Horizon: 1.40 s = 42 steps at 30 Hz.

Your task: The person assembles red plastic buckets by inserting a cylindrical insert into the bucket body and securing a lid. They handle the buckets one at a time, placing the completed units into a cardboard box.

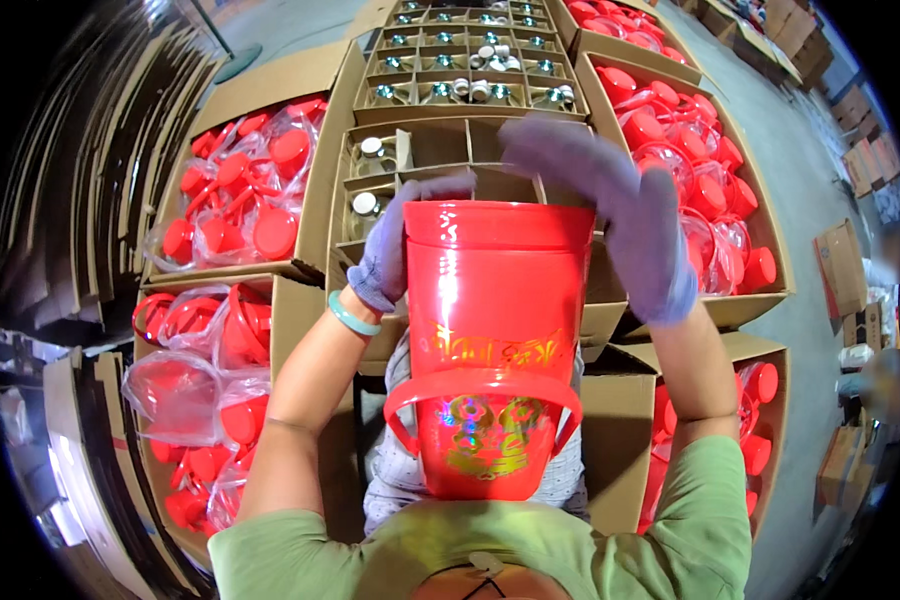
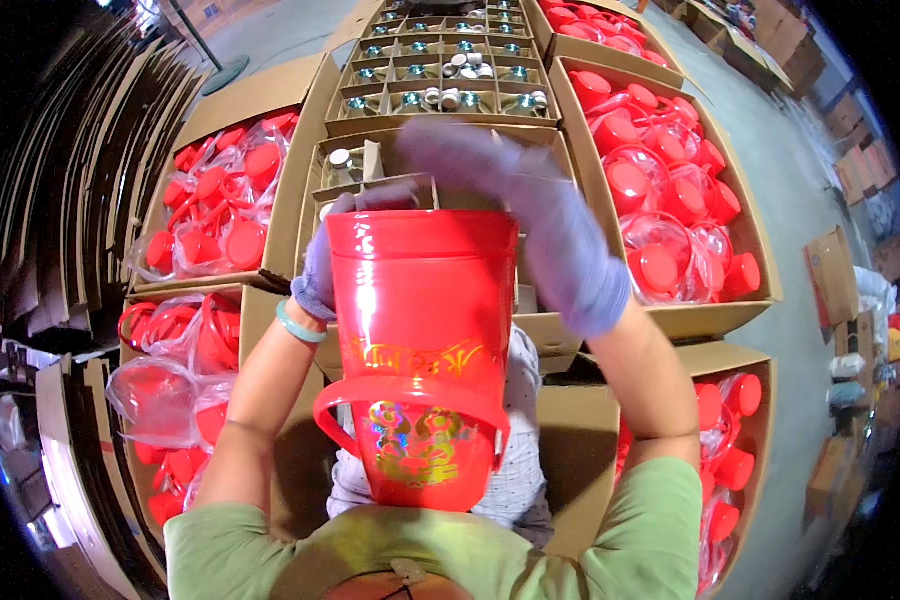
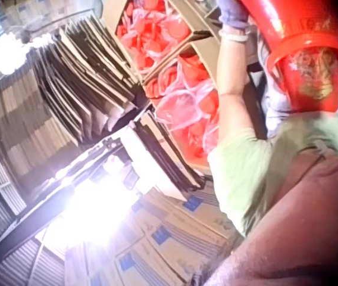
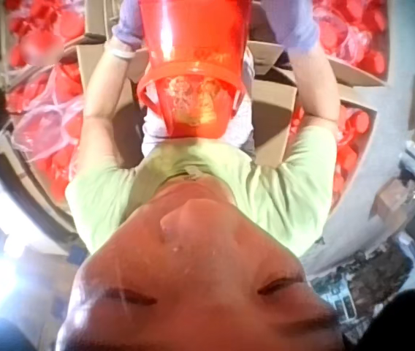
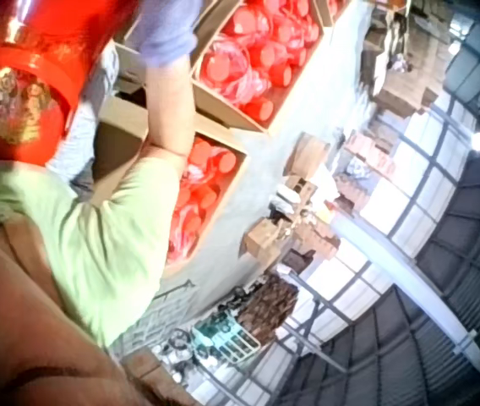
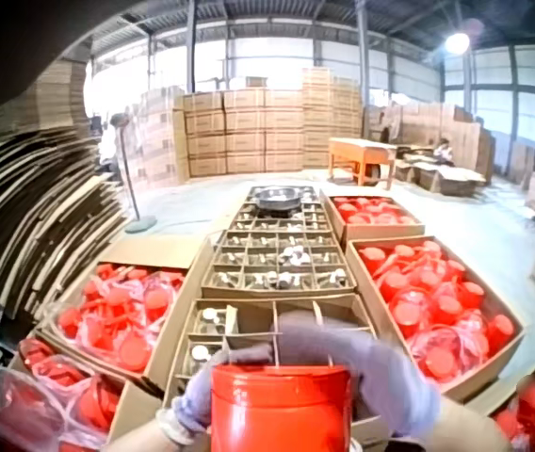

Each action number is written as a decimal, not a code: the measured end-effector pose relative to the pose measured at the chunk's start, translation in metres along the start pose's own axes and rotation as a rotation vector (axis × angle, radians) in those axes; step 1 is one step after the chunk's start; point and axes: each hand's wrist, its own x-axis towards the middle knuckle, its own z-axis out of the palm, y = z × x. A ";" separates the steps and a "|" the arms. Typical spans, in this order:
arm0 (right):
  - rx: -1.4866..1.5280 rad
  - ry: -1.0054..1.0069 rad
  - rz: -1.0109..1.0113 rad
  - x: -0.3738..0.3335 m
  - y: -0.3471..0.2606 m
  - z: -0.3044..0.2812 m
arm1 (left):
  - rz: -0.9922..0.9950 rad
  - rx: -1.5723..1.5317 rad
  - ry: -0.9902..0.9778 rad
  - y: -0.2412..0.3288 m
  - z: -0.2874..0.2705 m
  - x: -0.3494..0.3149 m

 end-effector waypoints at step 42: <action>-0.309 -0.810 0.459 0.051 -0.018 -0.046 | 0.631 0.685 0.002 0.038 0.095 -0.008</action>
